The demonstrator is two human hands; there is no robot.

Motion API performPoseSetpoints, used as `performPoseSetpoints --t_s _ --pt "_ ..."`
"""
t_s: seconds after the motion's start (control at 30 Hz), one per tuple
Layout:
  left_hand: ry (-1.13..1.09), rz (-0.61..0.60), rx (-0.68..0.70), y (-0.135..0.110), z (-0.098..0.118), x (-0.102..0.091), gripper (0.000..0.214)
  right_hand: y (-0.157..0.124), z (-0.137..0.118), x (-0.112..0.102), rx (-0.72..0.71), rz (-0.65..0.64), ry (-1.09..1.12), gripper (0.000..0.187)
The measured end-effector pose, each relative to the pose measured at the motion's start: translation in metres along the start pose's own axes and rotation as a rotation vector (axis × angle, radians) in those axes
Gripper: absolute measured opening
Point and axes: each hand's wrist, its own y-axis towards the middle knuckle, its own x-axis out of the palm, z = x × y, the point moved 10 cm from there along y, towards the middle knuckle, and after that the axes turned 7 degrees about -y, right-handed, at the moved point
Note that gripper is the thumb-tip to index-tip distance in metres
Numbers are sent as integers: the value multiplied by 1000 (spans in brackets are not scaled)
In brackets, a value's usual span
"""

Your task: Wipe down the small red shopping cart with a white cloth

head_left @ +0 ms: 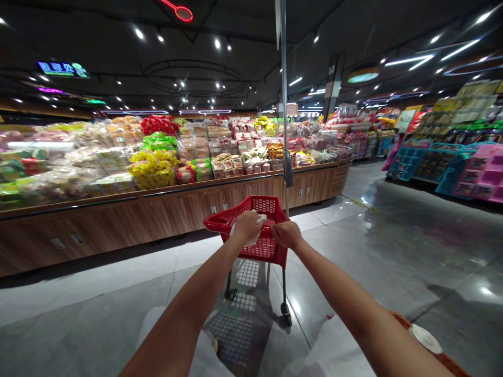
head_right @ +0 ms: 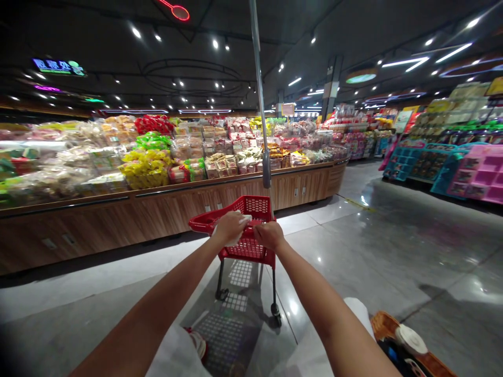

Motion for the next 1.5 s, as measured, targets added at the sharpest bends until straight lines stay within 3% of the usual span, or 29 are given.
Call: performPoseSetpoints --t_s 0.07,0.17,0.23,0.3,0.4,0.57,0.7,0.83,0.93,1.03,1.13,1.2,1.3,1.4,1.5 --pt "61 -66 -98 3 -31 -4 27 -1 -1 0 -10 -4 0 45" --pt "139 -105 -255 -14 -87 -18 33 -1 -3 1 -17 -18 -3 45" --pt "156 -68 -377 -34 -119 -29 42 -1 -4 2 -24 -19 1 45" --pt "153 8 -412 -51 -132 -37 46 0 -2 3 -34 -9 9 45" --pt "129 163 -278 -68 -115 -45 41 -1 7 4 -57 14 29 44" --pt "37 315 -23 -84 -57 -40 32 -4 12 -17 -79 135 86 33" --pt "77 258 2 -81 -22 -24 42 11 -13 -30 40 158 157 36" --pt "117 128 70 -80 1 -12 48 26 -31 -14 100 -6 184 35" --pt "21 110 150 -93 -7 -19 39 25 -21 -9 81 -33 204 33" --pt "-155 164 200 -112 -34 -31 32 19 -4 -10 62 -17 233 29" --pt "-287 253 98 -121 -69 -35 30 15 7 -10 89 -6 267 29" --pt "-333 293 -8 -118 -79 -31 32 12 9 -10 84 8 298 30" --pt "-398 240 -63 -101 -60 -17 30 9 11 -10 54 28 333 31" --pt "-480 40 -21 -81 -30 1 26 4 17 -9 25 35 355 32" --pt "-570 -70 -26 -73 -32 11 27 0 21 -13 -27 56 372 32"
